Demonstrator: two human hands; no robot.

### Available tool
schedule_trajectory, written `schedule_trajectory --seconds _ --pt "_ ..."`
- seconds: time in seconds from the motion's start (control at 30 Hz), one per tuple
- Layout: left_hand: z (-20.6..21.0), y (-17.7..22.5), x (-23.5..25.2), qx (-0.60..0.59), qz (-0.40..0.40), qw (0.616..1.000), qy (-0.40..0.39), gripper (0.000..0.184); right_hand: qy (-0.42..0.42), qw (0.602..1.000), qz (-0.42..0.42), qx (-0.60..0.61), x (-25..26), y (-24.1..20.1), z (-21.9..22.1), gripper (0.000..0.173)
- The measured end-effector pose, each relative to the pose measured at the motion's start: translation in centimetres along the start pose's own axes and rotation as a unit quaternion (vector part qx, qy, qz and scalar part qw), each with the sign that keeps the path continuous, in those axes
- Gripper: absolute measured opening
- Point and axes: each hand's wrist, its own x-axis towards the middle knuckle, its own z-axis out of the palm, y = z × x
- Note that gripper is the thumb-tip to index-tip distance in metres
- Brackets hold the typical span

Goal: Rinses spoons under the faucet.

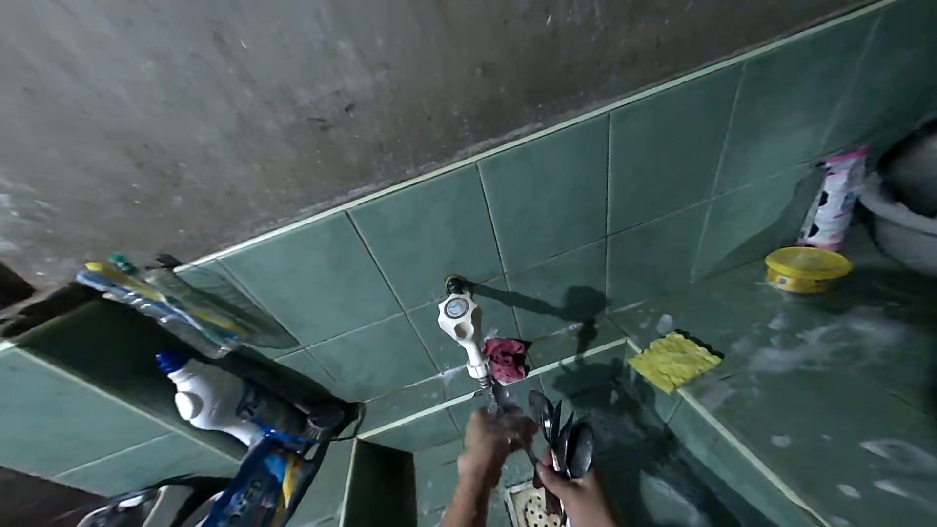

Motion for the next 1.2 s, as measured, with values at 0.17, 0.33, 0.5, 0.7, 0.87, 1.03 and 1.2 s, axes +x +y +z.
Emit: schedule_trajectory --seconds 0.17,0.33,0.5,0.7,0.87,1.03,1.2 --pt "0.9 -0.4 1.0 -0.03 0.083 0.994 0.063 0.017 0.019 1.0 -0.002 -0.017 -0.6 -0.4 0.3 0.008" --pt "-0.4 1.1 -0.2 0.188 -0.005 0.982 0.014 0.026 -0.015 1.0 -0.001 0.0 -0.7 0.1 -0.9 0.008" --pt "-0.2 -1.7 0.4 -0.156 0.045 0.986 0.029 0.047 -0.112 0.994 0.009 0.014 -1.4 0.2 -0.3 0.007" --pt "-0.2 -2.4 -1.2 -0.144 0.051 0.987 0.051 0.02 -0.122 0.982 0.128 0.059 -0.1 -1.2 -0.3 0.018" --pt "0.2 -2.9 -0.9 -0.084 0.043 0.991 0.091 0.018 -0.13 0.982 0.126 0.048 0.1 -1.2 -0.1 0.013" --pt "-0.5 -3.0 -0.5 0.01 0.086 0.996 0.016 0.035 -0.114 0.966 0.126 -0.194 0.9 -1.9 0.2 0.03" --pt "0.0 -3.2 -0.5 -0.014 0.028 0.999 0.031 0.034 -0.106 0.889 0.126 -0.427 1.1 -3.9 0.9 0.041"
